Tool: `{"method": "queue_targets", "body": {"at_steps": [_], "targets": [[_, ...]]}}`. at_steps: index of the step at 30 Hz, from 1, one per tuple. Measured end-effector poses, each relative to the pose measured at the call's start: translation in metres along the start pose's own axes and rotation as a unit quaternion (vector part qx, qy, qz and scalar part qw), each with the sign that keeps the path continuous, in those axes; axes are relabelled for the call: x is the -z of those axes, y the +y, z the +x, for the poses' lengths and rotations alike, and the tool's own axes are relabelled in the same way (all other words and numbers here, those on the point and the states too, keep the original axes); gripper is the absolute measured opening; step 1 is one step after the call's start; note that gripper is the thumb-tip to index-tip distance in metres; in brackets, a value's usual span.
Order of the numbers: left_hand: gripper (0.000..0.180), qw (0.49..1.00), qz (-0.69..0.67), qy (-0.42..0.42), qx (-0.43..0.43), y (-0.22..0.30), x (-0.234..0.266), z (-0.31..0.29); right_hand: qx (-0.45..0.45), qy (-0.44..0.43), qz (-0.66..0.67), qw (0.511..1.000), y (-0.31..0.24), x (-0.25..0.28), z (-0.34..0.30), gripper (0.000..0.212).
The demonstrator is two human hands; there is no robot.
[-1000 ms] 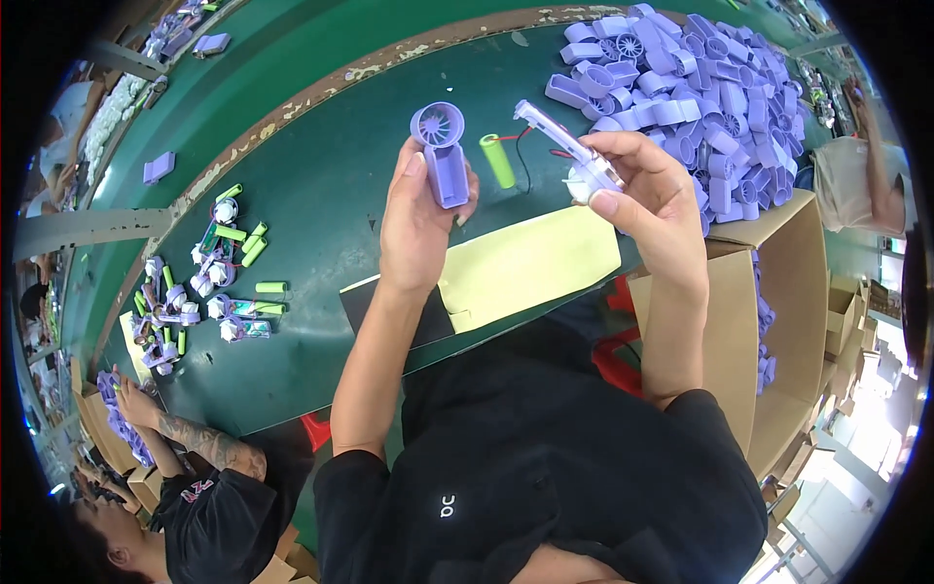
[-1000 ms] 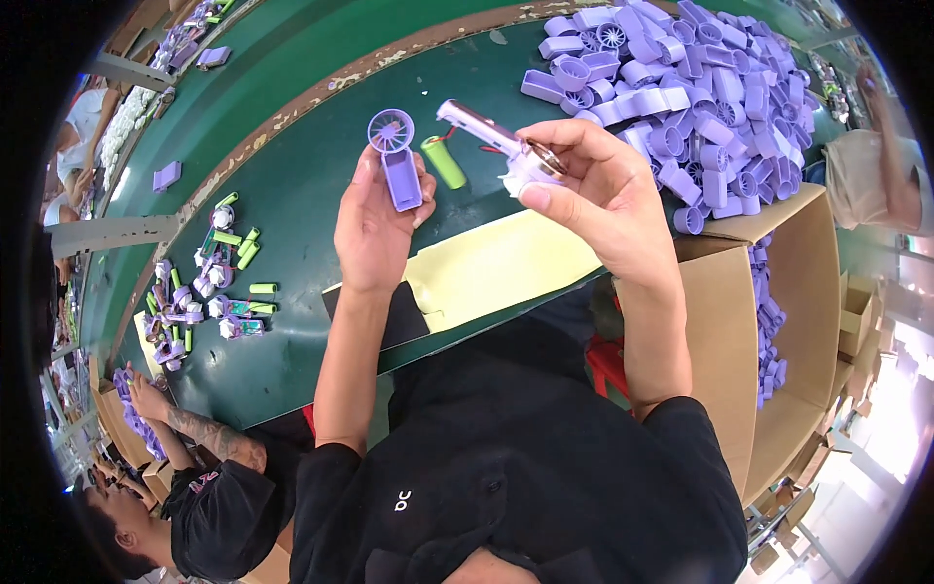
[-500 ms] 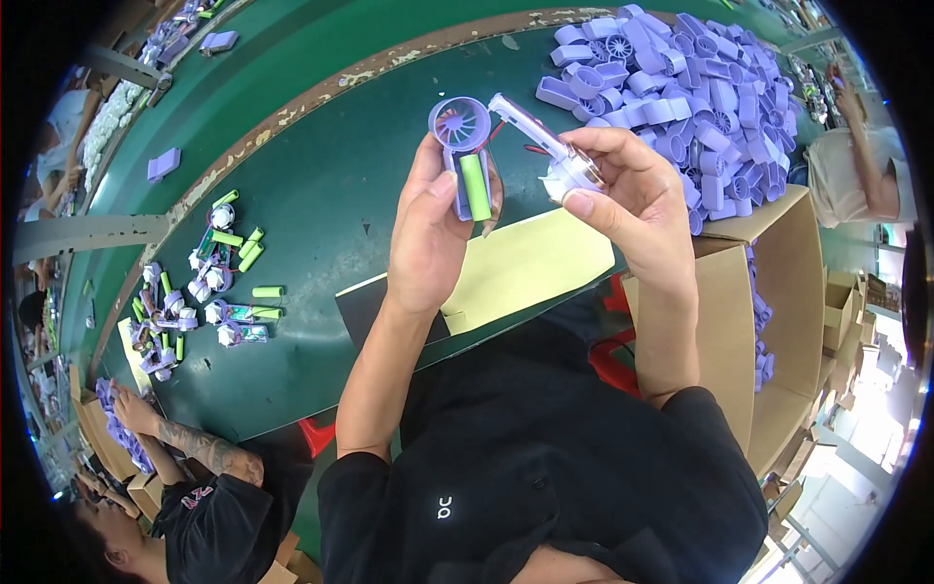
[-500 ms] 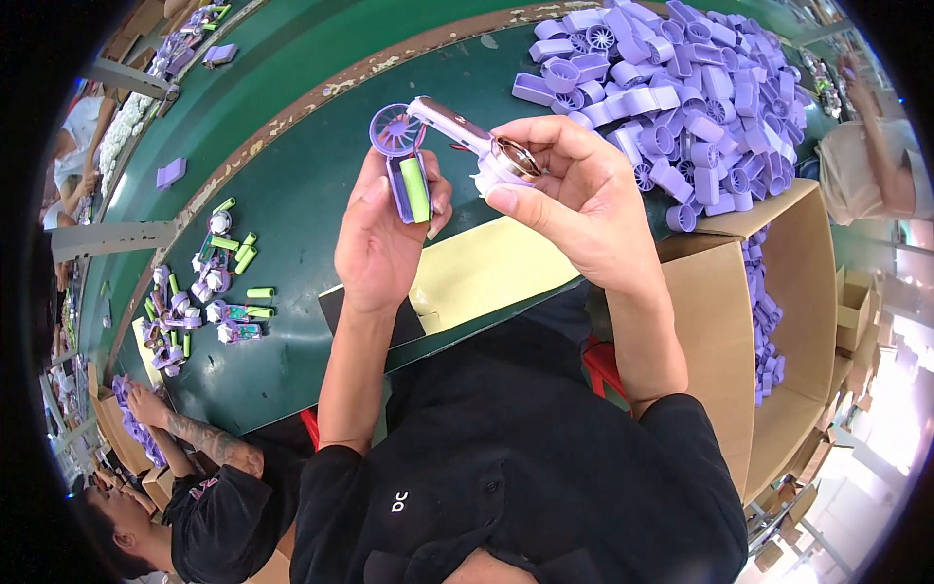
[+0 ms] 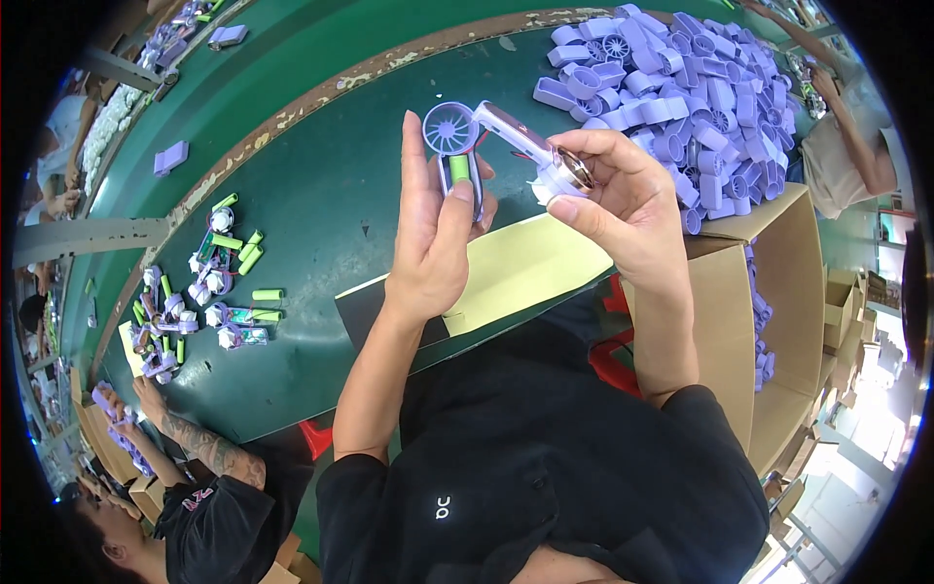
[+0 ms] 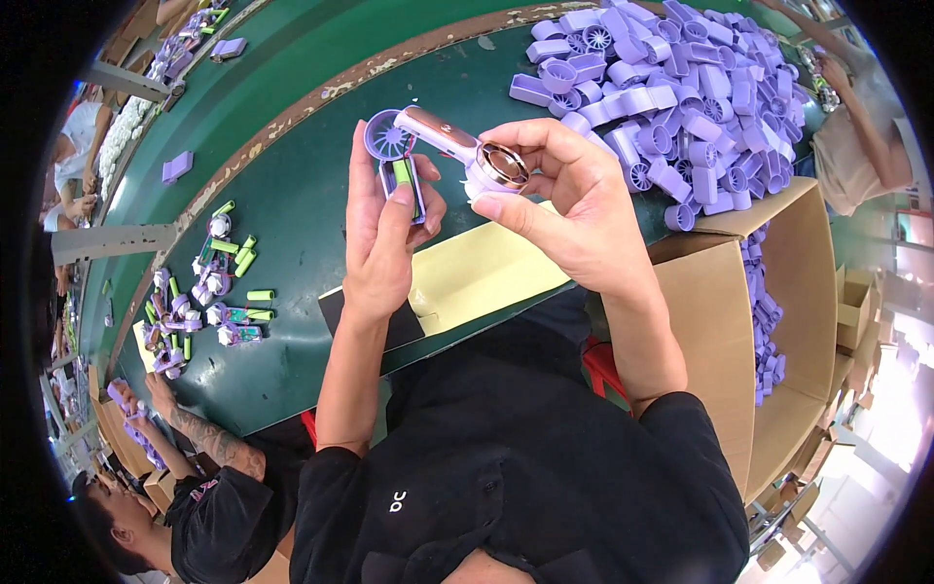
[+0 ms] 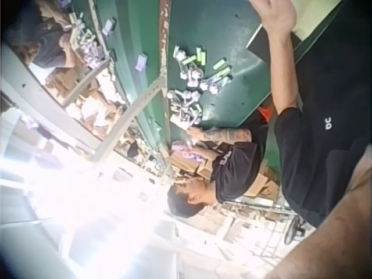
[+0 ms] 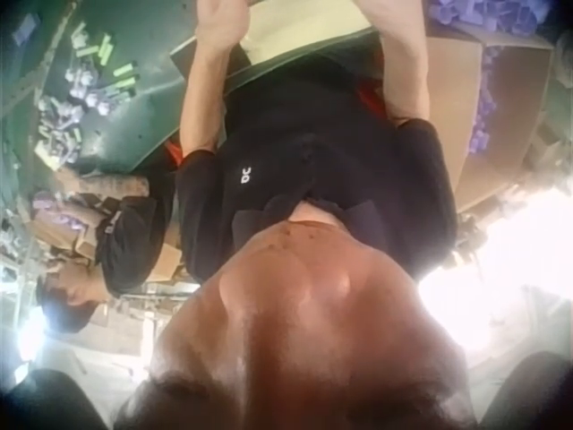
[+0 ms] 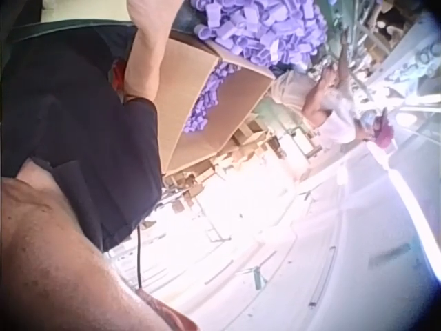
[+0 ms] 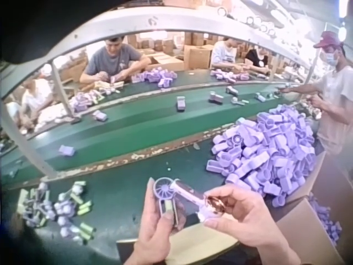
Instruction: The person assembles portable hand fans by hand, inserting motor units and fan blades into plastic housings, then snapping the battery covers into place.
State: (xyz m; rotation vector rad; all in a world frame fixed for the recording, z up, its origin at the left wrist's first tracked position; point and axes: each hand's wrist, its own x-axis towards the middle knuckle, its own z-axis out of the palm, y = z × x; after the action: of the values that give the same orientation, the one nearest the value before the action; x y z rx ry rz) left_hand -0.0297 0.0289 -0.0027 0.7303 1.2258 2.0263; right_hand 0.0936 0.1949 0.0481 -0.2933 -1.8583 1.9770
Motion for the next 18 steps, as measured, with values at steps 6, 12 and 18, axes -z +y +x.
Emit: {"method": "queue_targets", "body": {"at_steps": [6,12,18], "targets": [[0.077,0.997,0.069,-0.018,-0.037,-0.007,0.003,-0.002,0.002,-0.006,0.004,1.0,0.0,-0.003,0.0,0.045],[0.076,0.993,0.098,-0.022,-0.057,-0.01,0.004,-0.002,-0.001,-0.007,-0.009,1.0,0.002,-0.005,-0.002,0.044],[0.074,0.996,0.083,-0.007,-0.042,-0.007,0.006,-0.004,-0.002,-0.027,-0.107,0.994,0.007,0.002,-0.002,0.047]]}}
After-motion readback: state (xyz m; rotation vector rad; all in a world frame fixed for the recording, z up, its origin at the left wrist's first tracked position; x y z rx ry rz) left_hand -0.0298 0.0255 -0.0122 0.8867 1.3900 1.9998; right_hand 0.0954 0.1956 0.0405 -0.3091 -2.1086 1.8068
